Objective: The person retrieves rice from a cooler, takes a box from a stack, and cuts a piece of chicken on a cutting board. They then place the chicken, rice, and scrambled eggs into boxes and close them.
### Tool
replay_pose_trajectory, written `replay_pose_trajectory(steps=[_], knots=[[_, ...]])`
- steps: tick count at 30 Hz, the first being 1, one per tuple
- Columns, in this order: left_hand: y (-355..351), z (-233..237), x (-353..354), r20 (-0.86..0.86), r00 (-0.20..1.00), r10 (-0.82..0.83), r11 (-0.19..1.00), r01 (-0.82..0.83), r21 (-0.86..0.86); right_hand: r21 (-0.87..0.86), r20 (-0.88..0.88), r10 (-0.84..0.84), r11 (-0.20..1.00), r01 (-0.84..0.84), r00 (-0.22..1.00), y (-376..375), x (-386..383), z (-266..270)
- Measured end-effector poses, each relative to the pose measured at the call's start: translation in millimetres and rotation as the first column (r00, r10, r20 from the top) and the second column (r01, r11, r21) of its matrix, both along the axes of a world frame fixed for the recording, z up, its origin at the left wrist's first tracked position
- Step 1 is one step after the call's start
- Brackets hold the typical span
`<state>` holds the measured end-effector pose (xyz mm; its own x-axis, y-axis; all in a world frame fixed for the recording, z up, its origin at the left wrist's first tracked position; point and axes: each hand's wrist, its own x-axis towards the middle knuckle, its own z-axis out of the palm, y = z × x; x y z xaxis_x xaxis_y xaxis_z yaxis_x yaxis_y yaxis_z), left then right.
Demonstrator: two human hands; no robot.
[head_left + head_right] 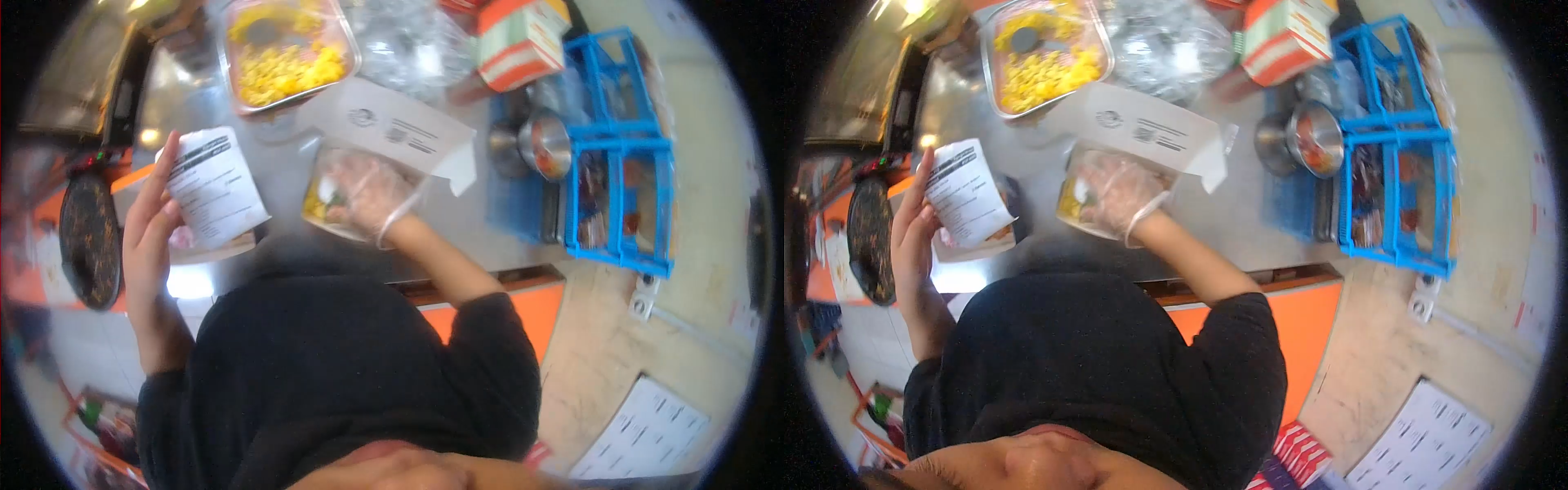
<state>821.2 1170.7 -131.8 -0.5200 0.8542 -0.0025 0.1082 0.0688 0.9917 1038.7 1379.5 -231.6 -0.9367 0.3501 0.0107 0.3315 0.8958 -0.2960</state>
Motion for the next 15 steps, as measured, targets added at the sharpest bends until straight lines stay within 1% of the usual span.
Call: replay_pose_trajectory(steps=[2, 4, 5, 6, 7, 8, 9, 10, 11, 12, 13, 14, 15], knots=[[7.9, 3.8, 7.1, -0.155, 0.988, -0.011, 0.999, 0.003, -0.051, 0.044, -0.233, -0.047, 0.997, 0.059, 0.971, -4.2, 17.7, -8.6], [18.3, 7.9, 16.3, 0.040, 0.999, -0.012, 1.000, 0.012, -0.007, -0.076, -0.223, -0.138, 0.989, 0.124, 0.965, -7.0, 30.5, 12.6], [17.1, -5.6, 5.6, 0.072, 0.995, -0.068, 0.997, 0.070, -0.022, -0.046, -0.224, -0.219, 0.976, 0.214, 0.950, -5.2, 40.4, 15.7], [18.4, -19.6, -4.0, 0.095, 0.989, -0.117, 0.992, 0.121, -0.039, -0.021, -0.292, -0.059, 0.998, 0.055, 0.955, -1.8, 46.9, 16.8], [21.0, -22.4, 2.2, 0.004, 0.992, -0.128, 0.991, 0.128, -0.041, 0.017, -0.353, 0.118, 0.993, -0.120, 0.928, 3.6, 54.0, 20.8], [23.6, -21.9, 5.6, -0.090, 0.988, -0.122, 0.992, 0.118, -0.041, 0.039, -0.363, 0.075, 0.997, -0.065, 0.929, 16.7, 66.7, 31.8], [23.3, -18.2, 5.3, -0.099, 0.985, -0.139, 0.989, 0.133, -0.059, 0.152, -0.531, -0.012, 0.982, 0.110, 0.848, 33.4, 84.4, 46.4], [20.8, -14.3, 9.1, -0.105, 0.985, -0.137, 0.989, 0.130, -0.076, 0.232, -0.683, -0.047, 0.932, 0.277, 0.729, 53.2, 107.7, 58.5], [16.4, -10.4, 12.6, -0.025, 0.997, -0.072, 0.993, 0.070, -0.091, 0.119, -0.772, -0.225, 0.868, 0.483, 0.594, 80.0, 134.5, 61.7], [7.6, -7.0, 11.8, 0.054, 0.999, 0.000, 0.993, 0.007, -0.115, 0.054, -0.765, -0.442, 0.680, 0.732, 0.468, 104.9, 161.1, 63.5], [-1.9, -1.3, 17.2, 0.067, 0.996, 0.064, 0.992, -0.056, -0.110, 0.048, -0.729, -0.543, 0.567, 0.822, 0.417, 142.5, 204.6, 57.9], [-10.7, 1.6, 18.2, 0.130, 0.982, 0.139, 0.986, -0.125, -0.110, 0.018, -0.533, -0.824, 0.216, 0.976, 0.192, 192.3, 266.2, 41.8], [-11.4, 8.1, 23.8, 0.111, 0.979, 0.170, 0.980, -0.157, -0.121, 0.218, -0.437, -0.884, 0.072, 0.973, 0.164, 219.7, 303.1, 30.0]])
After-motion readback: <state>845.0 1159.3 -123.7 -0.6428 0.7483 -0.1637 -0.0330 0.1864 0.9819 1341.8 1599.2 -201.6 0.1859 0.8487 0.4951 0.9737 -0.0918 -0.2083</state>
